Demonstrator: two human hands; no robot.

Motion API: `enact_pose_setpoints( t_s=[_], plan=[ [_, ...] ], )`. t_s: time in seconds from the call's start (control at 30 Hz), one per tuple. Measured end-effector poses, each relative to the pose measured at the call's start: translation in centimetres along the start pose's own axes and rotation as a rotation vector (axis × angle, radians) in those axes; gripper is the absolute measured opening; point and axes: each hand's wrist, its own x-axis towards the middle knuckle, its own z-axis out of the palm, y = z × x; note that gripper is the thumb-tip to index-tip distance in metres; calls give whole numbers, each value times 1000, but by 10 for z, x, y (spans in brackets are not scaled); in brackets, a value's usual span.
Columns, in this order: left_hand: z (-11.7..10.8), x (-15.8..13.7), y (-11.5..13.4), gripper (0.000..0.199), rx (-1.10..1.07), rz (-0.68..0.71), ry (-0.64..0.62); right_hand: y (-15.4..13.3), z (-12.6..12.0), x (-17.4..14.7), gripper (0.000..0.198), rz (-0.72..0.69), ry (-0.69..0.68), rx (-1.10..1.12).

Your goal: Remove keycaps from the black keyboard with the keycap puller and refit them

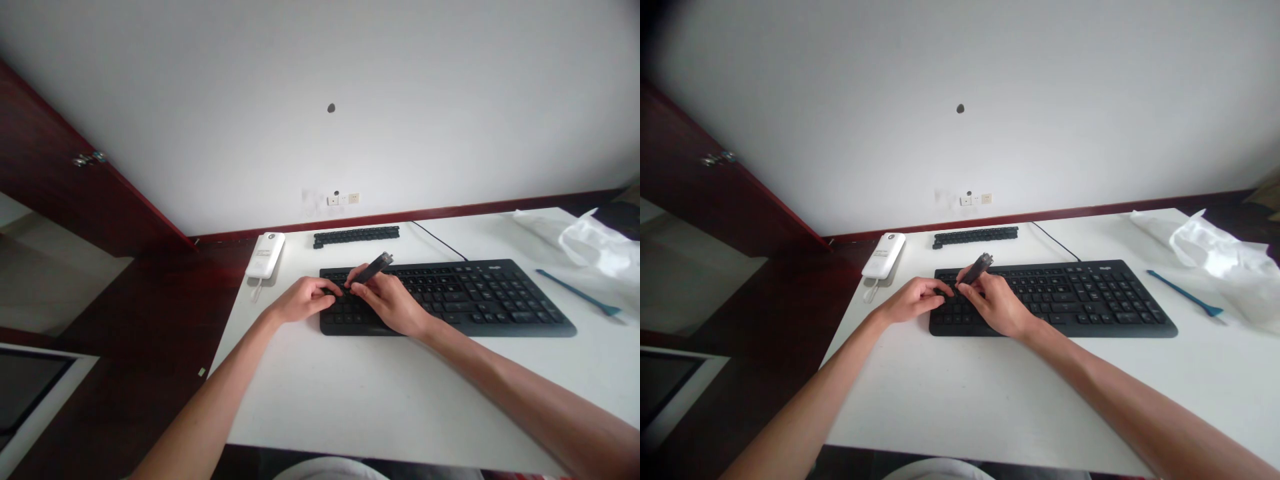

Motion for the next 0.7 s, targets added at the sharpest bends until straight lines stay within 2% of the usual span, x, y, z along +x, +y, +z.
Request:
enact_pose_setpoints(
  t_s=[0.33,0.7],
  plan=[
    [-10,-3,4,41,-26,-5,-149,5,0,0,22,-47,-14,88],
    [-21,-7,3,52,-21,-10,-269,1,1,0,21,-19,-12,87]
  ],
)
